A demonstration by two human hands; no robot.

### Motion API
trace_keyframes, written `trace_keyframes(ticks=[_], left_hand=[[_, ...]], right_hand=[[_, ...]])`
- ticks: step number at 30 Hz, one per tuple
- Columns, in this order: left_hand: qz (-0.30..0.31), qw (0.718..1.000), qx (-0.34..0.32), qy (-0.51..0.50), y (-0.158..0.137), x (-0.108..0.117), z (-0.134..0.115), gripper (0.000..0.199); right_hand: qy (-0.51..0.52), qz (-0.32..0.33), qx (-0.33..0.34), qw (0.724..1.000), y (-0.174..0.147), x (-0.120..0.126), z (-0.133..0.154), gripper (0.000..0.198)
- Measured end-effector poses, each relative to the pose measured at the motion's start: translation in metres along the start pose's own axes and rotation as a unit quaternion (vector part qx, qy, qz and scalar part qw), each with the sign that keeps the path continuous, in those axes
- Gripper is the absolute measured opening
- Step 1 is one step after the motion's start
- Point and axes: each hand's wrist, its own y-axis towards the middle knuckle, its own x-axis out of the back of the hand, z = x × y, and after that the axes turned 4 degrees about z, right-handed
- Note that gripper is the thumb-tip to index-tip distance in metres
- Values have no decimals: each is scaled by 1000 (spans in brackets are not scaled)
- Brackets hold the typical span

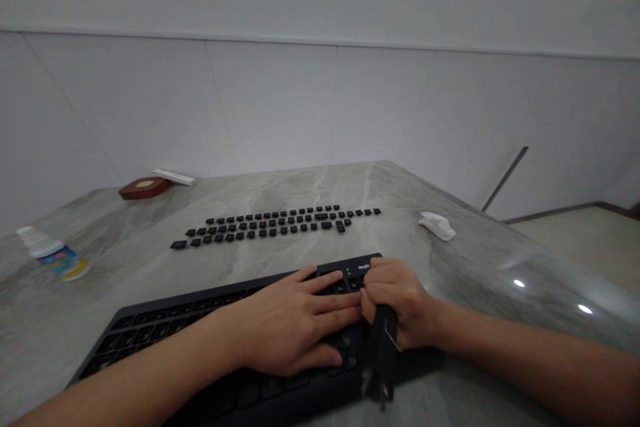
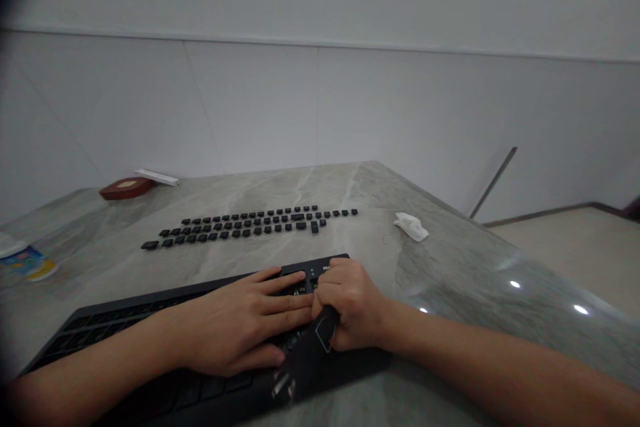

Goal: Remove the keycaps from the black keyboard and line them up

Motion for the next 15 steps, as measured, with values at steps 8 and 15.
trace_keyframes(ticks=[8,15], left_hand=[[11,1000,8,-21,1,2,-1,56],[-5,1000,0,-9,1,-1,0,60]], right_hand=[[25,-18,-31,999,3,2,1,23],[1,-21,-23,999,3,6,4,24]])
